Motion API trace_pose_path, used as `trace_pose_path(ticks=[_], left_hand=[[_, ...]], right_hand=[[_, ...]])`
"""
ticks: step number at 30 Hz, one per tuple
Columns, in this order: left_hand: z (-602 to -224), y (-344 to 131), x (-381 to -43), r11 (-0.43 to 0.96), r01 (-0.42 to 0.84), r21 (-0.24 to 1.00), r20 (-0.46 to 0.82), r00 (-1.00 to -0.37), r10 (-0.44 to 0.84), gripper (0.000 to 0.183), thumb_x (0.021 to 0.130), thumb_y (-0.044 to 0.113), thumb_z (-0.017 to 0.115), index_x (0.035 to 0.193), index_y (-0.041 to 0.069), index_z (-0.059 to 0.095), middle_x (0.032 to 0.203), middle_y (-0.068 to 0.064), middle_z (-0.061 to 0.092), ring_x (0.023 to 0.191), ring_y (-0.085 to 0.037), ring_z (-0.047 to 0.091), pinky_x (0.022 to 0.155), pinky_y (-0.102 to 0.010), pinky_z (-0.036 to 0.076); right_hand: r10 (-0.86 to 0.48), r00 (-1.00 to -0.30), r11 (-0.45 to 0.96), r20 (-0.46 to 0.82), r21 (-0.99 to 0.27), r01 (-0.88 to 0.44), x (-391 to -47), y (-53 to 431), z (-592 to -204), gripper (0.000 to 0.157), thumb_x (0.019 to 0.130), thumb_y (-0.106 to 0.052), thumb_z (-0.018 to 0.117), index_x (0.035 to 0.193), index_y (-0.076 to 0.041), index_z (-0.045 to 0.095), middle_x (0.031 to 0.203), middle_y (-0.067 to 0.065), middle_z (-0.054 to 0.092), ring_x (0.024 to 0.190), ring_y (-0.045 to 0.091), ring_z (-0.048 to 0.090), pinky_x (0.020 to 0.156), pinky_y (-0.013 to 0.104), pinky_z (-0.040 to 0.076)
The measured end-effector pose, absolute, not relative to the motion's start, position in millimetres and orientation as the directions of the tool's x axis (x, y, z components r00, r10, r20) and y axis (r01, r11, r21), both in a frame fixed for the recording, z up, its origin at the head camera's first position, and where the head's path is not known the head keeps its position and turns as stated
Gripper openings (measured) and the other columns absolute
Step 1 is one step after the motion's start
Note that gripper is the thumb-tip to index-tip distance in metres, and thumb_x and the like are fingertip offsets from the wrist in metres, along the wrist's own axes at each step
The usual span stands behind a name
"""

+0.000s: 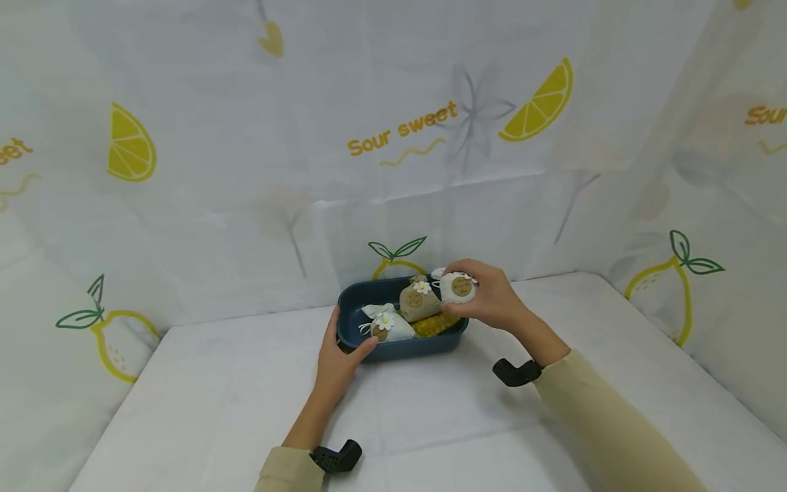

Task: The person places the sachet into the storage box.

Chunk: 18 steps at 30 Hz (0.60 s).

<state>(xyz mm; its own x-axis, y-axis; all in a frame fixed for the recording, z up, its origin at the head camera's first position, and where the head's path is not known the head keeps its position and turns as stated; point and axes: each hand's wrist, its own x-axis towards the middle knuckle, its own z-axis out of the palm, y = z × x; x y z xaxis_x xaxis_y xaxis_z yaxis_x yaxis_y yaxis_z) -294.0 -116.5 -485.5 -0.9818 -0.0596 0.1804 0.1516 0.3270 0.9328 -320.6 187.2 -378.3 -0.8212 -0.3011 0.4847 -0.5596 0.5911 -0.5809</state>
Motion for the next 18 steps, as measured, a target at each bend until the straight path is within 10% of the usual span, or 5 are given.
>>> trace_pose_path(ticks=[18], left_hand=[[-485, -117, -296, 0.317, 0.164, 0.934, 0.190, -0.980, -0.053, 0.098, 0.087, 0.044, 0.078, 0.163, 0.025, 0.020, 0.170, -0.007, 0.022, 0.157, -0.031, 0.021, 0.124, -0.057, 0.027]], right_hand=[[-0.474, -0.687, 0.554, 0.551, -0.420, -0.719, -362, 90, -395, 0.054, 0.077, -0.027, 0.089, 0.122, -0.007, 0.067, 0.124, 0.010, 0.069, 0.112, 0.025, 0.065, 0.090, 0.039, 0.059]])
